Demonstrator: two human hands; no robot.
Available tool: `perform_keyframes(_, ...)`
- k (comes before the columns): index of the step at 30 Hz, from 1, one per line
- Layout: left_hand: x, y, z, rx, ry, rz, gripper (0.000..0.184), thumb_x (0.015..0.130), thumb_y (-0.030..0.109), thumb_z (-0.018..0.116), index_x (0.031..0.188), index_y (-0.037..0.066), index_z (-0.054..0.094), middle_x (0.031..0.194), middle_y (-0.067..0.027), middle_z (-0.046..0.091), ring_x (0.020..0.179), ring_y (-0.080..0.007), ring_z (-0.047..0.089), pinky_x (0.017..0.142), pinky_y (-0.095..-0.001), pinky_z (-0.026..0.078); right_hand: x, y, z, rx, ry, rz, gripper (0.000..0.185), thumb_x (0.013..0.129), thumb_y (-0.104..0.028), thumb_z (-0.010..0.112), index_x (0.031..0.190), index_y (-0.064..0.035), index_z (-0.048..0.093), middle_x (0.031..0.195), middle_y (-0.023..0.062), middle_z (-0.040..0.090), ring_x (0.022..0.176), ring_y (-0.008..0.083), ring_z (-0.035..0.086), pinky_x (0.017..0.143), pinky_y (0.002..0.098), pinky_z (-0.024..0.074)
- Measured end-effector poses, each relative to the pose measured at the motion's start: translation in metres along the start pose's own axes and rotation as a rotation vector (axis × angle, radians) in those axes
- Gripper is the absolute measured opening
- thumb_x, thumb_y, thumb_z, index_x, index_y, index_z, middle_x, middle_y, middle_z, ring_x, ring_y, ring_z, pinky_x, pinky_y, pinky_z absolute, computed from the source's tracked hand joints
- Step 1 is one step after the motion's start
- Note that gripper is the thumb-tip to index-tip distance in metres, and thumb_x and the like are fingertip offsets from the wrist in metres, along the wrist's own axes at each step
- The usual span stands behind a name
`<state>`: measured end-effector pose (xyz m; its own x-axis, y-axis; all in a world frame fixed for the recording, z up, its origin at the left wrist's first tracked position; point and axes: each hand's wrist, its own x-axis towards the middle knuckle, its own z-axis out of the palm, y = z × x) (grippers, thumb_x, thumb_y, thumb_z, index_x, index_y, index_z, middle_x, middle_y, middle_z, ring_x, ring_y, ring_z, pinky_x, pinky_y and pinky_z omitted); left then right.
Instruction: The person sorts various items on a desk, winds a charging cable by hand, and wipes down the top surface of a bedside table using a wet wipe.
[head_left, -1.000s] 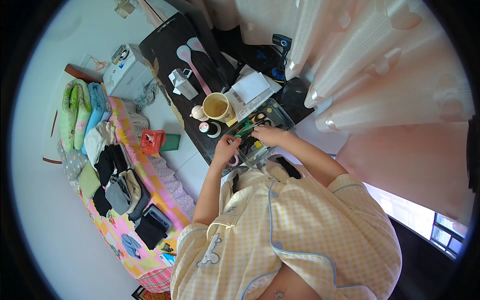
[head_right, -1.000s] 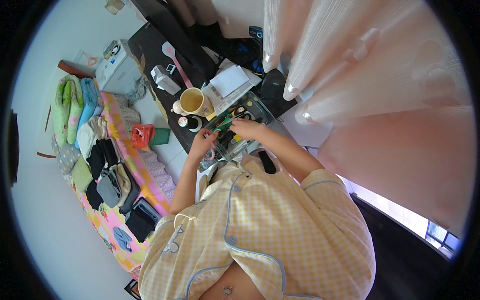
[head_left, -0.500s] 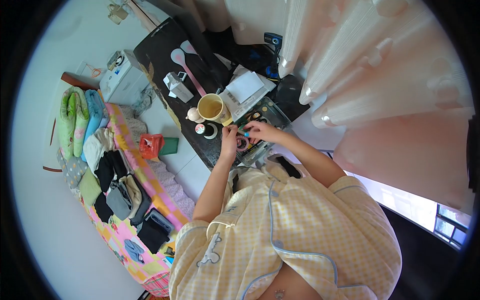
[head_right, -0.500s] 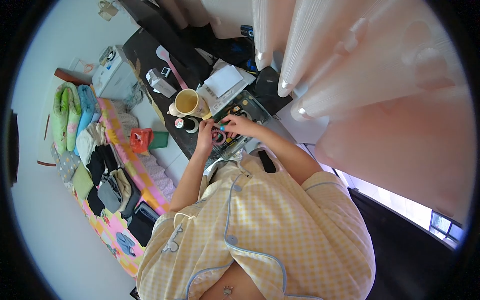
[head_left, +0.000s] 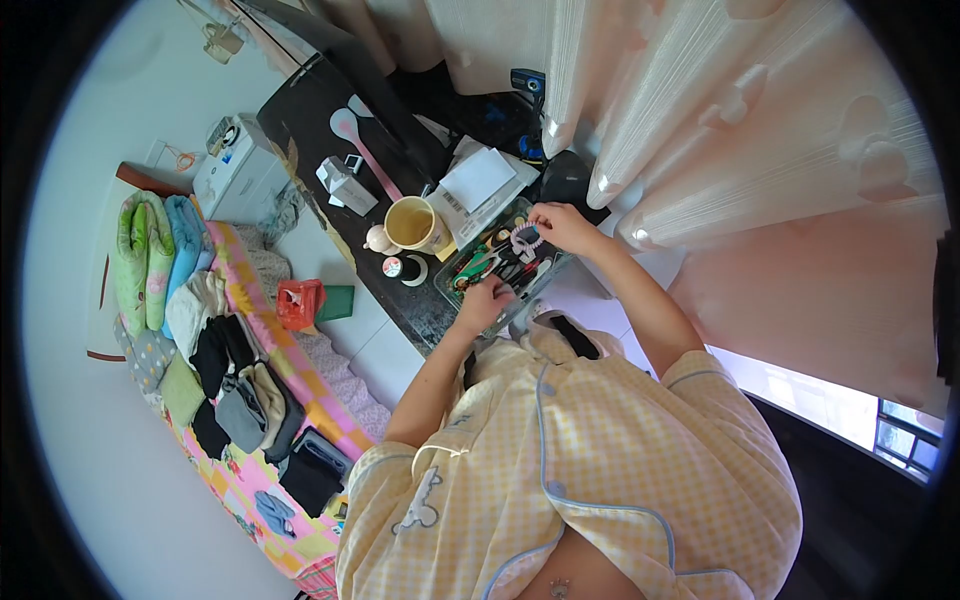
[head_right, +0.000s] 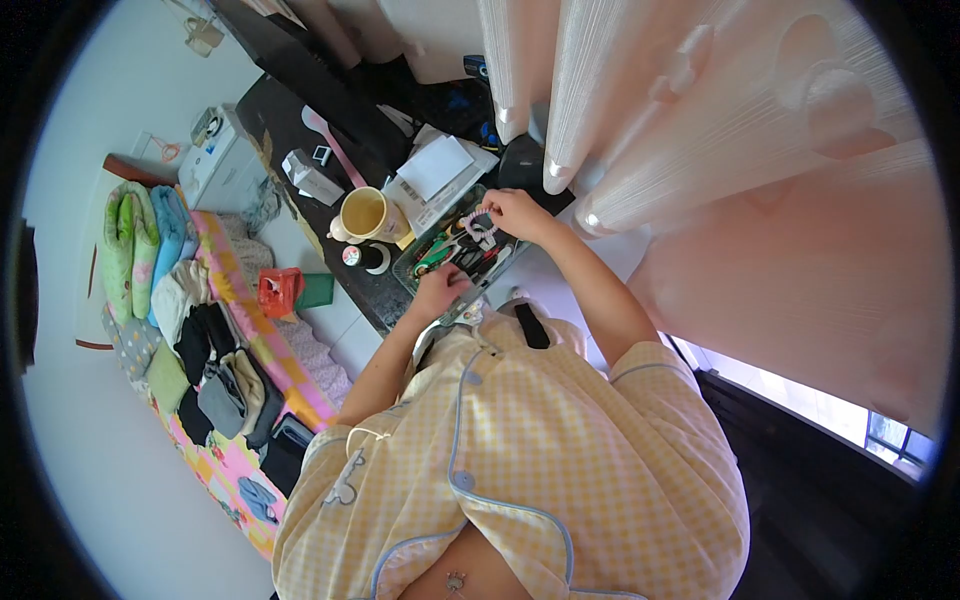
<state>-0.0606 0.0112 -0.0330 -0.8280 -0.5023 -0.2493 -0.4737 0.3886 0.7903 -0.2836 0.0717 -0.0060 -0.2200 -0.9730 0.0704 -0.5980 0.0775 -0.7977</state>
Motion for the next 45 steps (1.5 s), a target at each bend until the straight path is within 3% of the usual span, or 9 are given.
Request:
perform_keyframes(7,-0.001,-0.001,0.0,0.309,-0.115,0.091,0.025,0.068,0.021,0.062,0.083,0.003,0.053,0.084,-0.0157,0.056,0.076,-0.0325,0.057,0.066,-0.0395,0.046,-0.002,0.01,0.012,-0.11,0.23,0.155,0.009,0.072,-0.004,0.054,0.078,-0.0004,0.048,0.075,0.018,0.056,0.07,0.0349,0.056,0.063,0.0411,0.0452)
perform_keyframes(15,-0.009,0.006,-0.012,0.726,0.121,0.296,0.026,0.068,0.025,0.063,0.085,0.008,0.053,0.081,-0.0097,0.055,0.078,-0.0268,0.054,0.069,-0.0361,0.044,-0.003,0.004,0.046,-0.093,0.416,0.082,0.018,0.07,0.001,0.057,0.082,-0.0018,0.044,0.069,0.0121,0.055,0.06,0.025,0.058,0.055,0.0323,0.0461)
perform_keyframes(18,-0.012,0.005,-0.022,0.543,0.323,0.266,0.019,0.07,0.021,0.062,0.078,0.006,0.054,0.076,-0.0095,0.054,0.073,-0.0271,0.053,0.066,-0.0364,0.043,-0.004,-0.013,0.048,0.457,0.103,0.284,0.016,0.073,-0.001,0.056,0.086,-0.0027,0.047,0.068,0.0058,0.056,0.057,0.0114,0.055,0.052,0.0249,0.0445)
perform_keyframes(22,-0.024,-0.002,-0.035,0.02,0.751,-0.067,0.01,0.075,0.011,0.057,0.077,0.003,0.051,0.067,-0.0099,0.051,0.062,-0.0243,0.049,0.059,-0.0343,0.04,-0.009,-0.021,0.063,0.33,-0.2,0.173,0.012,0.074,-0.003,0.054,0.084,-0.0024,0.049,0.07,0.0074,0.058,0.058,0.0135,0.056,0.054,0.0262,0.0449)
perform_keyframes(26,-0.025,-0.041,-0.047,-0.088,1.02,-0.313,0.043,0.071,0.014,0.065,0.1,-0.004,0.039,0.095,-0.0156,0.047,0.081,-0.0219,0.048,0.07,-0.0307,0.039,-0.011,-0.024,0.085,0.227,-0.366,0.144,0.013,0.074,-0.006,0.055,0.085,-0.0034,0.05,0.071,0.0086,0.058,0.066,0.0176,0.058,0.058,0.0298,0.0454)
perform_keyframes(29,-0.015,-0.05,-0.056,0.075,1.226,-0.161,0.056,0.069,0.015,0.066,0.11,-0.007,0.035,0.107,-0.0184,0.043,0.088,-0.027,0.047,0.08,-0.0315,0.037,-0.011,-0.021,0.096,0.119,-0.403,0.071,0.011,0.073,-0.007,0.054,0.083,-0.0029,0.051,0.073,0.0109,0.057,0.065,0.0253,0.057,0.059,0.0336,0.0451)
perform_keyframes(33,-0.009,-0.051,-0.071,0.055,0.975,-0.191,0.052,0.068,0.013,0.067,0.11,-0.003,0.042,0.105,-0.018,0.049,0.094,-0.0283,0.048,0.085,-0.0349,0.036,-0.018,-0.018,0.094,-0.039,-0.298,-0.124,0.015,0.075,-0.011,0.053,0.089,-0.0069,0.054,0.087,0.0102,0.052,0.073,0.0275,0.056,0.063,0.036,0.045)
perform_keyframes(39,-0.029,-0.031,-0.069,-0.515,1.154,-0.007,0.042,0.073,0.007,0.063,0.108,-0.003,0.041,0.107,-0.0149,0.045,0.094,-0.0246,0.049,0.082,-0.0329,0.04,-0.027,-0.025,0.043,-0.117,-0.068,-0.017,0.017,0.076,-0.013,0.051,0.092,-0.0115,0.057,0.084,0.0102,0.055,0.073,0.0275,0.056,0.063,0.0366,0.0453)
perform_keyframes(45,-0.078,0.017,-0.059,-0.371,0.949,0.317,0.054,0.07,0.005,0.062,0.114,0.0,0.03,0.113,-0.0194,0.043,0.105,-0.0274,0.043,0.094,-0.0376,0.03,-0.05,0.002,0.007,-0.014,0.476,0.406,0.012,0.074,-0.007,0.052,0.086,-0.0082,0.057,0.069,0.0127,0.057,0.061,0.0264,0.056,0.054,0.0339,0.0427)
